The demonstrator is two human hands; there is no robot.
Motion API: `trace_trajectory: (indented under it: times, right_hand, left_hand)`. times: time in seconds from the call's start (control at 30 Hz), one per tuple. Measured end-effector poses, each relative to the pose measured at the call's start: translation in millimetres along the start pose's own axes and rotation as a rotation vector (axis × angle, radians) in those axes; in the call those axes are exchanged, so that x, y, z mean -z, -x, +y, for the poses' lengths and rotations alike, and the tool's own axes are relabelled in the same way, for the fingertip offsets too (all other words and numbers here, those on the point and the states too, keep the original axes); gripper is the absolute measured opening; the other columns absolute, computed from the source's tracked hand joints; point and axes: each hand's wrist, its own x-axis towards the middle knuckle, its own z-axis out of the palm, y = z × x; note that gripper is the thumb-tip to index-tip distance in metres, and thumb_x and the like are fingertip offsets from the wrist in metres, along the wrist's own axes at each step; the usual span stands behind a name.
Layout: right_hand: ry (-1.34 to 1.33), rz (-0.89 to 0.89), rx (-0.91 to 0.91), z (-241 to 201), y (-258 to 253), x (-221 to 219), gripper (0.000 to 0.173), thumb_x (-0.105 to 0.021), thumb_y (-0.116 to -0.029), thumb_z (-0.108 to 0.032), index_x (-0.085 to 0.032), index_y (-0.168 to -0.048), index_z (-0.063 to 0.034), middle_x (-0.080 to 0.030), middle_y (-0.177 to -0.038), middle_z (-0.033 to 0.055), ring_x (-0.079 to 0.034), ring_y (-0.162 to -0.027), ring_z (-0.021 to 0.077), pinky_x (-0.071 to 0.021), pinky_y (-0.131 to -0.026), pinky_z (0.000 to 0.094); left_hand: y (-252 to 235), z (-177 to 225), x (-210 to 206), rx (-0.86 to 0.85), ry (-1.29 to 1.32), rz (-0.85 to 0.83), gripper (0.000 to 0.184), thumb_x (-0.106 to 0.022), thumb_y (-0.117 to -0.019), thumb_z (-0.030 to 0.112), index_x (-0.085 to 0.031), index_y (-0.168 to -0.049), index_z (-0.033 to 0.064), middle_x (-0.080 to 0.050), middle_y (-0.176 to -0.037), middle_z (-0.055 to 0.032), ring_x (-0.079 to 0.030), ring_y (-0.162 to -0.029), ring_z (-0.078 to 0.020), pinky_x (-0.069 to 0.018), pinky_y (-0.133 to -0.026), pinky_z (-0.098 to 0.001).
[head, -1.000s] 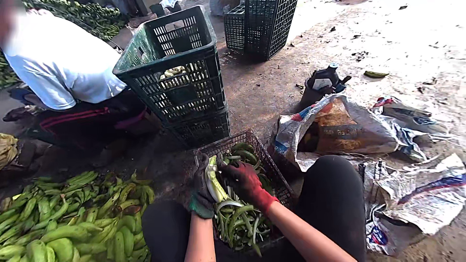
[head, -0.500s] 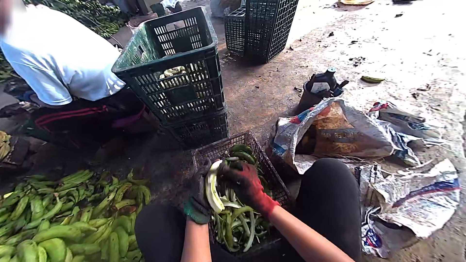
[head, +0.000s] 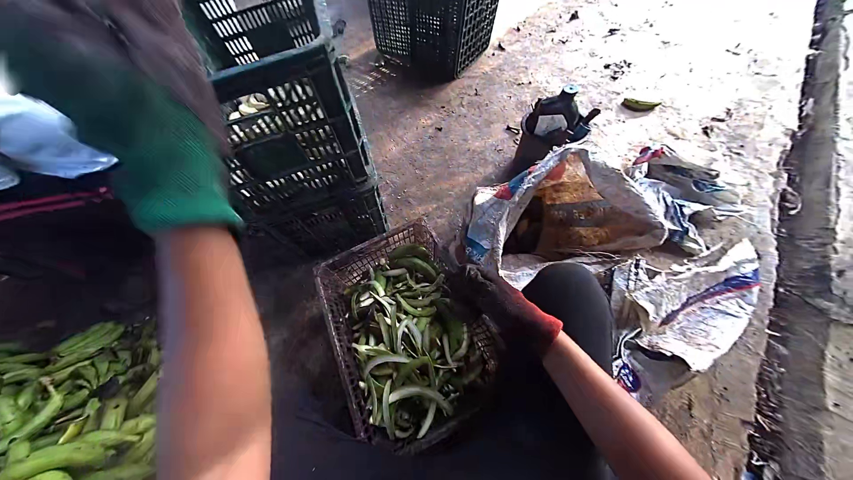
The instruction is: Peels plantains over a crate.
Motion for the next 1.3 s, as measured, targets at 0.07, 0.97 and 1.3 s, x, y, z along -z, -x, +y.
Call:
trace_trajectory:
  times: [0.07,0.97,1.3]
  right_hand:
    - [-0.162,0.043,0.079,2.4,-3.4,6.4,0.034,-0.038,-0.1089,-0.031,-0.062,-0.107,-0.0070,-0.061,-0.071,-0.0022,-0.057,-0.058,0.0071,-0.0512,-0.055,0.0243]
    - [0.486,0.195,0.582,-38.0,13.2,-102.8,0.050,-0.046,-0.1035,-0.038,-0.064,-0.127,0.0026,-0.074,-0.097,0.0090,-0.072,-0.076,0.0174,-0.0610,-0.068,0.0397]
    - [0.706,-0.191,-0.341,21.9,8.3,-111.6,0.044,-0.040,-0.1095,-0.038,-0.060,-0.130,-0.0037,-0.069,-0.109,0.0213,-0.069,-0.098,0.0355,-0.0546,-0.088,0.0558]
  left_hand:
    - [109.1,14.7,-43.2,-0.113,0.059,-0.371,0.044,-0.059,-0.1014,0.028,-0.057,-0.135,0.0008,-0.065,-0.121,-0.0192,-0.065,-0.105,-0.0247,-0.0547,-0.093,-0.0445]
    - [291.2,-39.8,2.6,0.483,0.268,-0.248,0.065,-0.073,-0.0831,0.014,-0.049,-0.136,-0.0130,-0.070,-0.111,-0.0191,-0.070,-0.095,-0.0184,-0.0570,-0.088,-0.0375]
    - [291.4,-29.8,31.4,0.571,0.314,-0.257,0.064,-0.073,-0.0849,0.012,-0.048,-0.141,-0.0069,-0.067,-0.116,-0.0182,-0.068,-0.099,-0.0216,-0.0569,-0.089,-0.0383]
